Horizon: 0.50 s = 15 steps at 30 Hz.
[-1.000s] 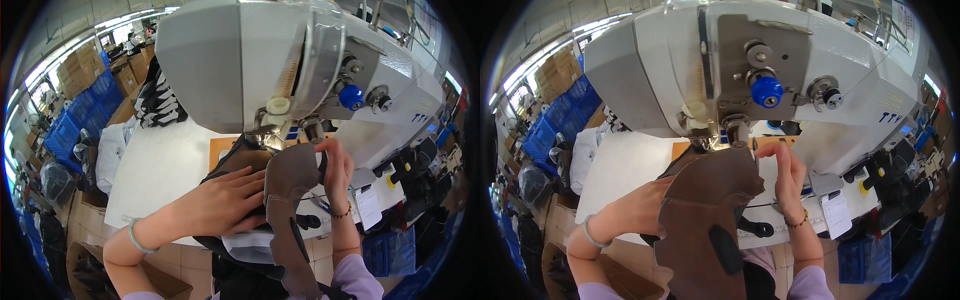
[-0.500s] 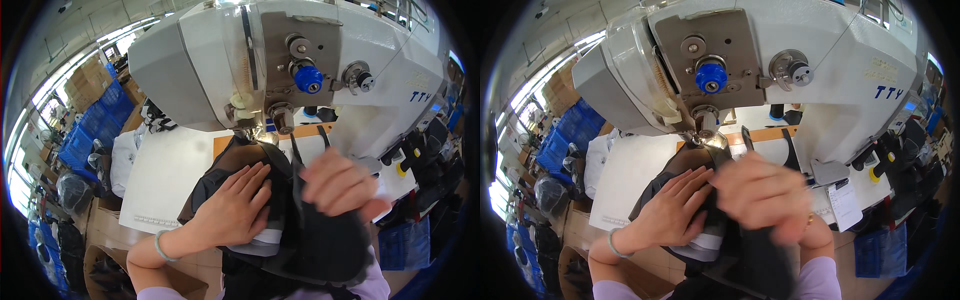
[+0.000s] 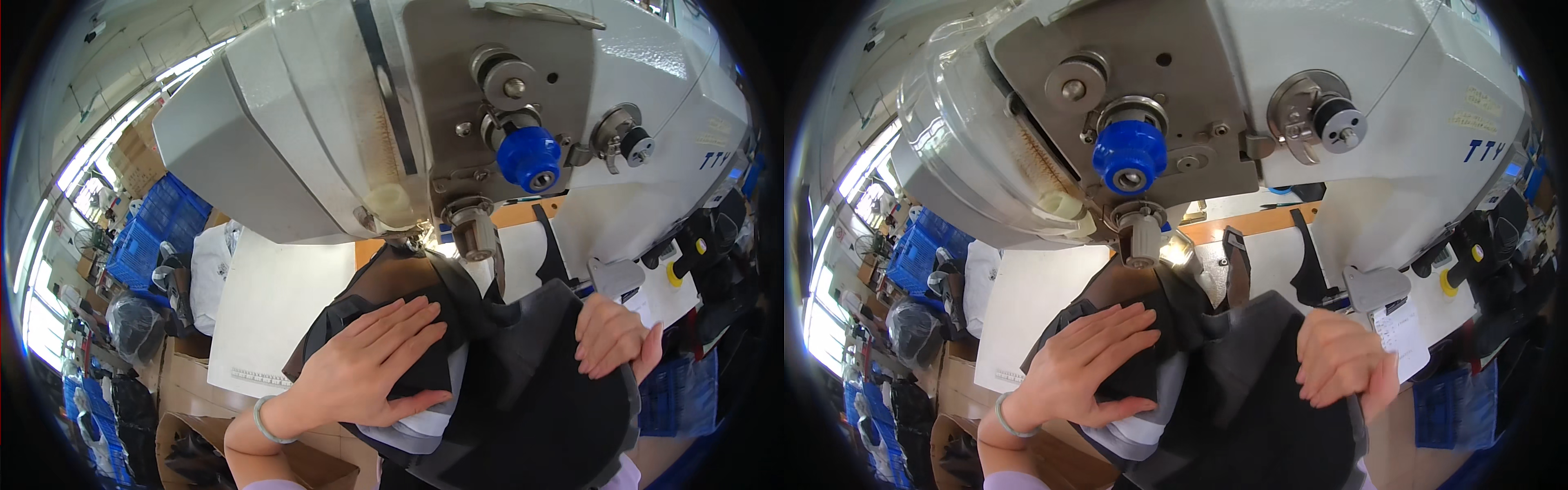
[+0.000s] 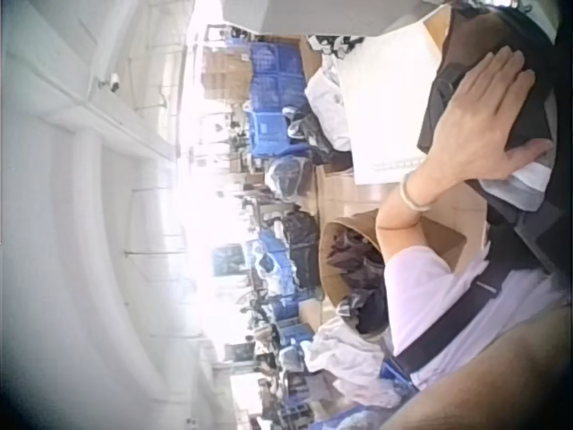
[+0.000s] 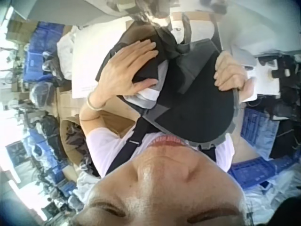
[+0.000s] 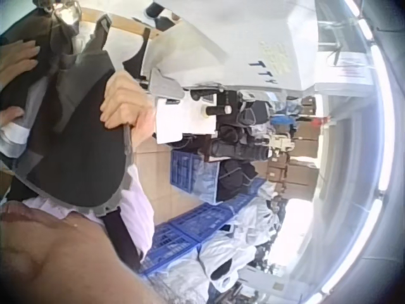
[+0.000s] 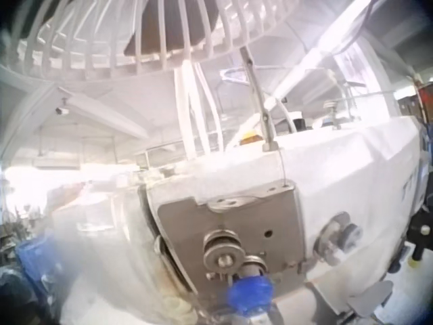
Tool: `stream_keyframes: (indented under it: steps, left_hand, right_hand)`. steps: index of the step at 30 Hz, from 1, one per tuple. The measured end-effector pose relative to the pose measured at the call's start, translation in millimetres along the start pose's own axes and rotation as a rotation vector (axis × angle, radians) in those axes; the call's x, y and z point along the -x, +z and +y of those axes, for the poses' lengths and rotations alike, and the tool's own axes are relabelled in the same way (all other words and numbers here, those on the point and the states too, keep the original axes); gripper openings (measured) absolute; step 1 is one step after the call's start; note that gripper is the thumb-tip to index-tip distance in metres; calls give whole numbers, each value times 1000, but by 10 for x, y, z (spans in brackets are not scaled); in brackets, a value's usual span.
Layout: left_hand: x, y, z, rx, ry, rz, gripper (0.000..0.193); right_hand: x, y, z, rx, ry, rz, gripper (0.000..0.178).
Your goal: The person sews shoe components using a sewing machine, cuts threads with thread snips, and positions and stitches boot upper pieces together.
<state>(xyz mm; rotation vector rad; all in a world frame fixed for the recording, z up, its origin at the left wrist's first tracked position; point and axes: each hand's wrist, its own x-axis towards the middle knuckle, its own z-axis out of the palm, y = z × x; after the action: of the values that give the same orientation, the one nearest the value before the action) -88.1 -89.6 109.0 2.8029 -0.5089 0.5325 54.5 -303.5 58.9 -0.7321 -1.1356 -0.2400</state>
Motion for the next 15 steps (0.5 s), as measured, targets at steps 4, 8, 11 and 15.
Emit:
stream_keyframes:
  steps: [4,8,11,15]
  left_hand:
    - [38,-11,-85,14,13,5,59]
    - [30,-47,-130,19,14,2,58]
    - [34,-93,-199,18,39,-18,55]
    - [23,-137,-256,18,59,-34,54]
  right_hand:
    - [65,19,61,17,-34,-25,70]
    - [84,-3,83,29,-44,-64,69]
    - [64,-39,40,58,-81,-230,69]
    - [97,10,31,58,-119,-206,69]
